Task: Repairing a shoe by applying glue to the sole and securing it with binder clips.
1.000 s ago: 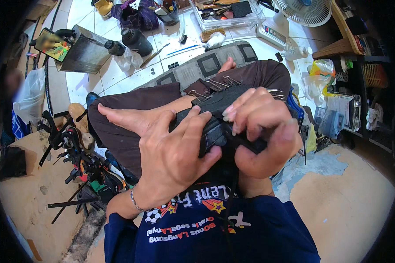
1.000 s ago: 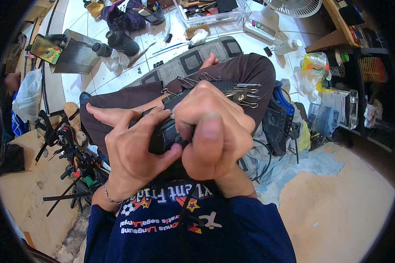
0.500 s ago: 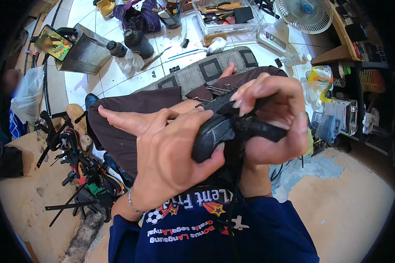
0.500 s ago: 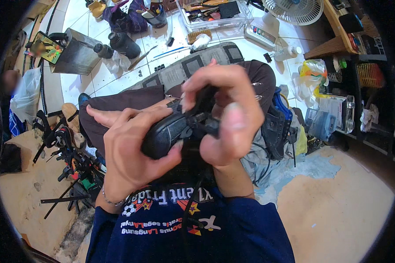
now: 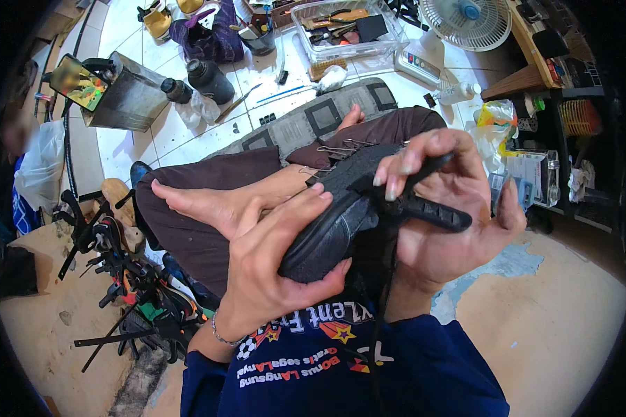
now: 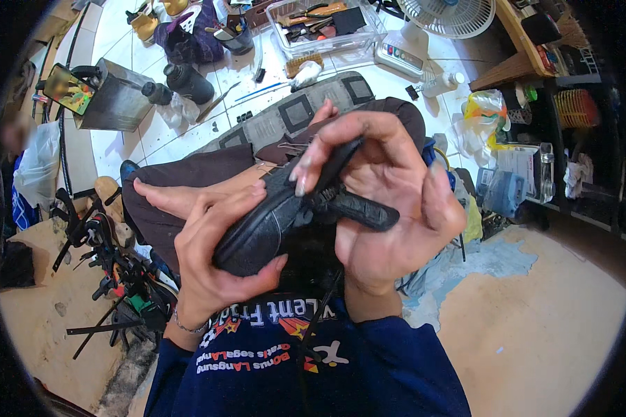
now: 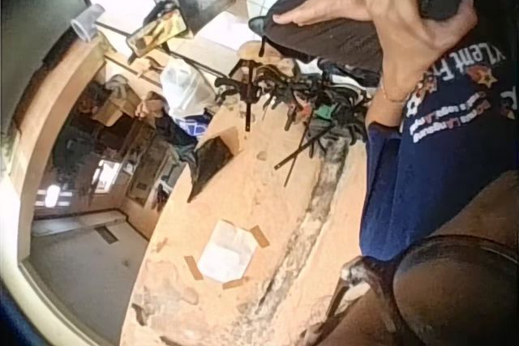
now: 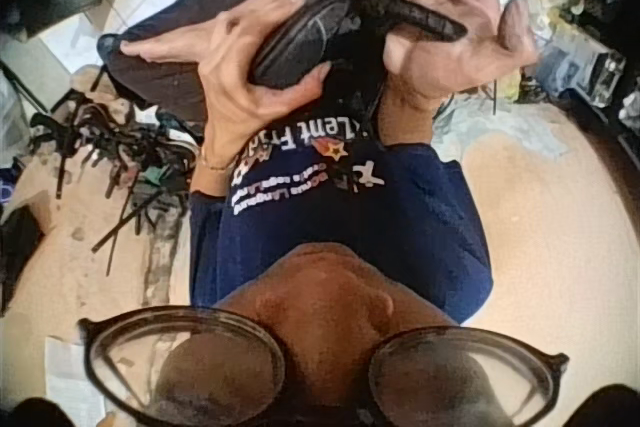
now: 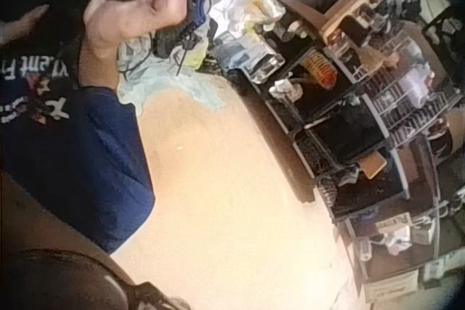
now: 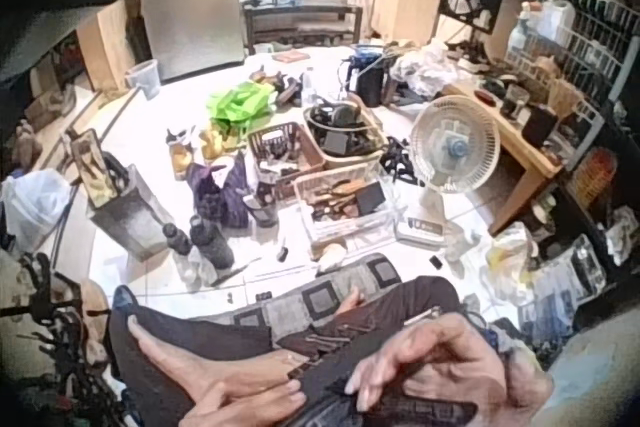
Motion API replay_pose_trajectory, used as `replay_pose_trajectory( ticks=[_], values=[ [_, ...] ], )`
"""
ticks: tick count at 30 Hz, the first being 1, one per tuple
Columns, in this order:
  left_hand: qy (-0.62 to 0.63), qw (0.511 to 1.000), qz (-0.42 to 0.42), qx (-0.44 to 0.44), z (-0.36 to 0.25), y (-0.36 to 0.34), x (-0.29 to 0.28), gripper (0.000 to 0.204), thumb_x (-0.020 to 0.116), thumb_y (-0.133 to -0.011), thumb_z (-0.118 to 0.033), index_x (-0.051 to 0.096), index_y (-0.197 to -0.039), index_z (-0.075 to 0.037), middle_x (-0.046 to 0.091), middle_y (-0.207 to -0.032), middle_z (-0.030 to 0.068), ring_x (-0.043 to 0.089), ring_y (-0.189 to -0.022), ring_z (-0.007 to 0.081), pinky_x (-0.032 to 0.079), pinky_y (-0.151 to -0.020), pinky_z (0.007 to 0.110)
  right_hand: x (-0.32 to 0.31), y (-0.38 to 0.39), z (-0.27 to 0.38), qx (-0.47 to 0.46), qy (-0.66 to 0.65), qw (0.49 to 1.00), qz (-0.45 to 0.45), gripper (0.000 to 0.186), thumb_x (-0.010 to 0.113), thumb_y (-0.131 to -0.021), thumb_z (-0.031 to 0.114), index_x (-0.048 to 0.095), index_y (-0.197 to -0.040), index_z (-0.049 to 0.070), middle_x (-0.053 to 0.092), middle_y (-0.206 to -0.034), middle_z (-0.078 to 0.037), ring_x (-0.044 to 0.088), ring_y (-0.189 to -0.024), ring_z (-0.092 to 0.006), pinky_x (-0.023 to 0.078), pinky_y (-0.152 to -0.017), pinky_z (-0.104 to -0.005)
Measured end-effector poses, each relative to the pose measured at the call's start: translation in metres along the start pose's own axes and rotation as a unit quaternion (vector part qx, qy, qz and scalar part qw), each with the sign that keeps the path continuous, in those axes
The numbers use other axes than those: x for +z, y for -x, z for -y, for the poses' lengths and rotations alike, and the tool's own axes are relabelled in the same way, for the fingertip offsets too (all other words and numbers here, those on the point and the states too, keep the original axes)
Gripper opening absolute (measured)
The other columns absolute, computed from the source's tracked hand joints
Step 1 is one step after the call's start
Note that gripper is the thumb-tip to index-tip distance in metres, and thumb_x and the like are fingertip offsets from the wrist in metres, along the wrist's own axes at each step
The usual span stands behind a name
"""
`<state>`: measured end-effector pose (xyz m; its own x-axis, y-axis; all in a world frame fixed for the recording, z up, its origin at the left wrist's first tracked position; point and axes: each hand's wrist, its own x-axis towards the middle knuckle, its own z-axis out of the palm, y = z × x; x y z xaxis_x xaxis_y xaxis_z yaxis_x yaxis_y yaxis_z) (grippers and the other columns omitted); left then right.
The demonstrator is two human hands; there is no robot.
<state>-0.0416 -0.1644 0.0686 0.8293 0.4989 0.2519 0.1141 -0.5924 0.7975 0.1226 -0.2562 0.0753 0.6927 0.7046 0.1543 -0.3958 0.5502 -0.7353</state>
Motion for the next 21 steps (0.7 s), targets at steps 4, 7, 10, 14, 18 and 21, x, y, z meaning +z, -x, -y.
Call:
replay_pose_trajectory(
  ticks=[4,7,10,14,18,21],
  values=[
    [-0.029,0.999,0.011,0.010,-0.009,0.007,0.009,0.058,0.083,-0.057,-0.014,0.066,-0.110,0.000,0.070,-0.111,0.0190,0.067,-0.097,0.0316,0.049,-0.088,0.037,-0.005,0.014,0.001,-0.046,-0.006,0.998,-0.052,0.052,0.025,-0.096,0.046,0.049,-0.081,0.002,0.050,-0.063,-0.012,0.046,-0.051,-0.0202,0.044,-0.057,-0.0379],
    [-0.051,0.998,0.014,0.022,-0.010,0.009,0.013,0.057,0.083,-0.058,-0.016,0.067,-0.111,-0.002,0.070,-0.112,0.0187,0.067,-0.093,0.0297,0.049,-0.087,0.037,-0.008,0.021,0.000,-0.066,-0.024,0.997,-0.039,0.046,0.025,-0.098,0.039,0.047,-0.076,0.005,0.048,-0.058,-0.011,0.043,-0.048,-0.0191,0.043,-0.053,-0.0372],
    [-0.076,0.996,0.027,0.044,-0.012,0.009,0.016,0.057,0.082,-0.059,-0.017,0.067,-0.112,-0.002,0.070,-0.113,0.0178,0.067,-0.092,0.0294,0.049,-0.087,0.038,-0.012,0.023,0.000,-0.054,0.009,0.997,-0.049,0.043,0.024,-0.100,0.034,0.043,-0.073,0.007,0.043,-0.054,-0.009,0.038,-0.045,-0.0171,0.042,-0.050,-0.0348],
    [-0.073,0.995,0.027,0.059,-0.013,0.007,0.021,0.056,0.082,-0.060,-0.017,0.066,-0.112,-0.002,0.070,-0.113,0.0172,0.066,-0.092,0.0304,0.049,-0.087,0.039,-0.017,0.020,-0.001,-0.029,0.014,0.999,-0.036,0.043,0.023,-0.102,0.032,0.040,-0.071,0.007,0.041,-0.054,-0.007,0.035,-0.044,-0.0155,0.041,-0.050,-0.0330],
    [-0.053,0.997,0.011,0.047,-0.012,0.005,0.023,0.057,0.082,-0.060,-0.017,0.066,-0.112,-0.001,0.069,-0.113,0.0177,0.067,-0.093,0.0306,0.048,-0.087,0.039,-0.018,0.018,-0.006,-0.028,0.023,0.999,-0.021,0.040,0.026,-0.100,0.034,0.042,-0.077,0.005,0.044,-0.059,-0.009,0.039,-0.048,-0.0155,0.042,-0.053,-0.0331],
    [-0.045,0.999,0.009,0.026,-0.011,0.005,0.019,0.057,0.082,-0.059,-0.016,0.065,-0.112,0.000,0.069,-0.114,0.0181,0.068,-0.096,0.0292,0.047,-0.088,0.038,-0.016,0.015,-0.012,-0.033,0.032,0.999,0.015,0.040,0.030,-0.098,0.037,0.045,-0.086,0.001,0.048,-0.066,-0.011,0.047,-0.055,-0.0179,0.046,-0.060,-0.0352]
  ],
)
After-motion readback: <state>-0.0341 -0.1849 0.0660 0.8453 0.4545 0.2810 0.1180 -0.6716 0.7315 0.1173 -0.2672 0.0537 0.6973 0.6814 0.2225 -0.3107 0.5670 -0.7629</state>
